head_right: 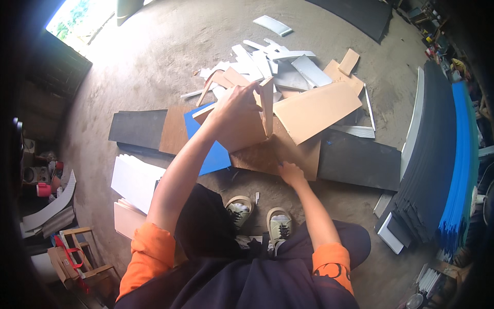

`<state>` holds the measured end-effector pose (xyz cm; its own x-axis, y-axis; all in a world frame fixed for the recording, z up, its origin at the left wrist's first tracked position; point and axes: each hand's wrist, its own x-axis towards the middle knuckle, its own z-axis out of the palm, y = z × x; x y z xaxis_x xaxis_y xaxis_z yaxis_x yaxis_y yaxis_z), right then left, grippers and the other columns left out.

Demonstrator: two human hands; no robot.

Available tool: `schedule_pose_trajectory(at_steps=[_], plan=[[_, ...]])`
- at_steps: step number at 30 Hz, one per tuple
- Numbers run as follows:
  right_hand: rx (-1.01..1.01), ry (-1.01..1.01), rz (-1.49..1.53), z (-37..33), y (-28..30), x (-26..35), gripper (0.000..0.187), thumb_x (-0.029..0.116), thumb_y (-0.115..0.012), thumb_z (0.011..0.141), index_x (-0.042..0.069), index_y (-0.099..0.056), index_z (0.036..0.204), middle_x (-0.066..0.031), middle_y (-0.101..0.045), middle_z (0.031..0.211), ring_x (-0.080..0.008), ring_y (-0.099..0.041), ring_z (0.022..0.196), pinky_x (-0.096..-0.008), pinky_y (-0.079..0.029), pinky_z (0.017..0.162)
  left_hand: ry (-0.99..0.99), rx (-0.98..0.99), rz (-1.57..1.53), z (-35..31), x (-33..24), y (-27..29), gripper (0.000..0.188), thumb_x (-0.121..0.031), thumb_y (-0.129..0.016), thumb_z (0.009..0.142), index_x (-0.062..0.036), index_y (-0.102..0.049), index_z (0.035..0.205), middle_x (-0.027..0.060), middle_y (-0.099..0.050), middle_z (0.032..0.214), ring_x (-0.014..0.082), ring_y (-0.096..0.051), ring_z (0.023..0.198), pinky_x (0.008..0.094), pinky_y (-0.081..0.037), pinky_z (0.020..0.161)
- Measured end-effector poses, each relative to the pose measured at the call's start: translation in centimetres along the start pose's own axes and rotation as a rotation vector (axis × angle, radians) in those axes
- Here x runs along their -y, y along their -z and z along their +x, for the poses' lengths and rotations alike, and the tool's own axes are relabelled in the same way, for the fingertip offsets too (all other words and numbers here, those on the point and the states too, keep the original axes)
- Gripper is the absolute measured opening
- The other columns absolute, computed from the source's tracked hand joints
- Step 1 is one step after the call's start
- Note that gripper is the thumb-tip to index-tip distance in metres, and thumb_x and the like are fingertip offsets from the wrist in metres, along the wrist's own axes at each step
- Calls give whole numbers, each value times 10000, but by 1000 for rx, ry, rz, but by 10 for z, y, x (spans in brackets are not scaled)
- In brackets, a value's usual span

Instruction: The person sits on the floor and uses a blue utility knife to cut a blue rectangular board and a brown cardboard sheet. They repeatedly align the blue board on the brown sheet, cut along the edges, and separate the pieces, discarding the excess brown cardboard.

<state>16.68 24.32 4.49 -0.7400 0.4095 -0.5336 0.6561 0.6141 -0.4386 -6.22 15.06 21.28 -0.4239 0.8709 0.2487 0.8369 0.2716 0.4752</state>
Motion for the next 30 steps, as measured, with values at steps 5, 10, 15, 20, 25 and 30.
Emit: schedule_pose_trajectory(at_steps=[5, 10, 15, 20, 25, 30], plan=[[-290, 148, 100, 1, 132, -5, 411, 380, -540, 816, -12, -529, 942, -250, -597, 831, -288, -615, 813, -404, -459, 700, 5, -51, -186, -27, -8, 59, 270, -98, -666, 656, -61, -584, 911, 105, -642, 716, 248, -630, 717, 356, -476, 665], [-258, 312, 455, -60, 216, 46, 530, 509, -638, 730, 53, -447, 923, -79, -512, 924, -204, -524, 915, -325, -442, 755, -93, -294, -180, -66, -21, 118, 209, -127, -688, 697, -66, -596, 873, 65, -662, 838, 180, -619, 786, 320, -463, 754], [-137, 399, 988, -92, 197, 73, 473, 395, -672, 754, 91, -411, 1005, -48, -498, 970, -179, -539, 936, -363, -467, 787, -60, -553, -306, -112, -43, 128, 172, -74, -720, 669, -63, -569, 750, 59, -663, 785, 158, -607, 772, 298, -421, 802], [-518, 514, 1001, -93, 186, 78, 398, 273, -736, 714, 97, -423, 884, -15, -474, 846, -96, -485, 796, -229, -402, 739, -236, -687, -199, -131, -51, 130, 215, -93, -749, 635, -96, -553, 722, 23, -673, 771, 140, -606, 750, 309, -369, 832], [-603, 594, 1224, -98, 178, 89, 321, 123, -725, 717, 88, -438, 856, 22, -429, 790, -63, -424, 715, -211, -372, 692, -218, -645, -300, -143, -41, 115, 227, -5, -706, 676, -58, -514, 785, 95, -649, 820, 169, -622, 794, 294, -490, 720], [-746, 612, 1352, -102, 175, 99, 264, 53, -675, 763, 124, -426, 817, 36, -455, 782, -58, -459, 714, -197, -383, 703, 58, -531, -600, -147, -44, 96, 202, -10, -689, 698, -30, -536, 827, 92, -645, 837, 150, -618, 800, 275, -502, 713]])
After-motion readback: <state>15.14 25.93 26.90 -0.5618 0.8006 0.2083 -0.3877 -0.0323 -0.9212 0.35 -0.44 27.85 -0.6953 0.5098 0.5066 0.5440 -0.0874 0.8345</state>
